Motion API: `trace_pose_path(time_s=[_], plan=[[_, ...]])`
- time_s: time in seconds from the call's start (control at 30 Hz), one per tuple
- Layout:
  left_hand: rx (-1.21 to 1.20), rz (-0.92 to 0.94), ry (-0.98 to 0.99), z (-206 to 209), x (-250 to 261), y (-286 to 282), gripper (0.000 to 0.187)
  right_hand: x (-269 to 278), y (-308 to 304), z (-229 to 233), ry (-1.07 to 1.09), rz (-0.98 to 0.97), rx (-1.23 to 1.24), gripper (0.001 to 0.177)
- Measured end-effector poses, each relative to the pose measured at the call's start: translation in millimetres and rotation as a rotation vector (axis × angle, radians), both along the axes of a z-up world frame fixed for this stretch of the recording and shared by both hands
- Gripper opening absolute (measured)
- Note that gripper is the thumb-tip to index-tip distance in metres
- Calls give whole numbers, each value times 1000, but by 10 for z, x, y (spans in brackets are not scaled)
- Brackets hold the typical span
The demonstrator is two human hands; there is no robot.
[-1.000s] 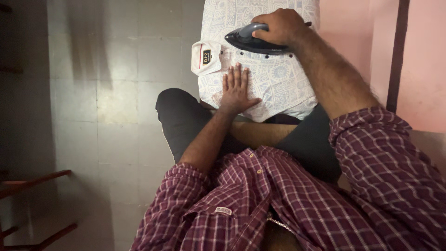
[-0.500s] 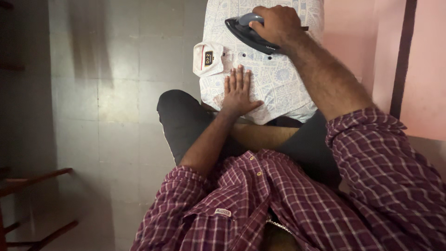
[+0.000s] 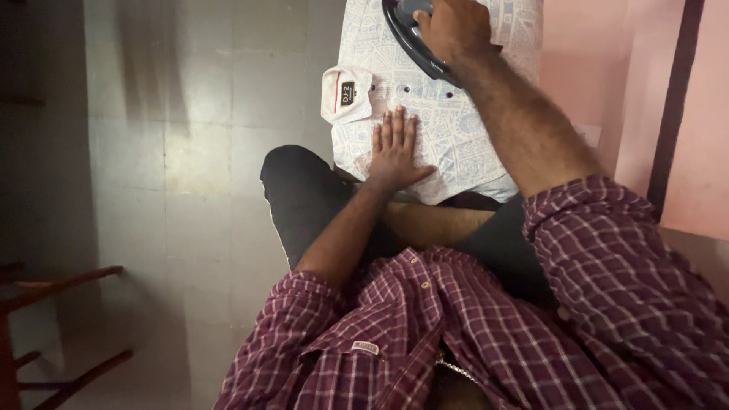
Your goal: The person irons a white patterned shirt laid on their lap while sitting cross-legged on the floor. They use a handheld iron to smooth the fabric, occasionally adjusting the shirt with their left hand.
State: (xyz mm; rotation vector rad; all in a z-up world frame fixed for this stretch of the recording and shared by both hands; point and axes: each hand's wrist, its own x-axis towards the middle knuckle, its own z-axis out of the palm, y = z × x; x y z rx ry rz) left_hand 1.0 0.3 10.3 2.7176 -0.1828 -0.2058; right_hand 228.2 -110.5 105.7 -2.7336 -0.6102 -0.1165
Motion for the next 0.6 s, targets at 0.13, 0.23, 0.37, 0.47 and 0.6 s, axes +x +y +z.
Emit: trace_pose_path(time_s=[0.13, 0.23, 0.37, 0.47, 0.6], plan=[[-17, 0, 28, -3, 9, 5, 129, 115, 62, -135, 22, -88, 61, 36], [-28, 9, 15, -3, 1, 3, 128, 210, 105, -248, -16, -127, 83, 37], [-13, -10, 45, -25, 39, 4, 129, 233, 86, -331, -39, -103, 107, 40], [-4, -8, 53, -16, 21, -4, 128, 207, 63, -267, -39, -70, 130, 41], [-18, 3, 29, -9, 3, -4, 129, 138, 48, -140, 25, -11, 96, 41]])
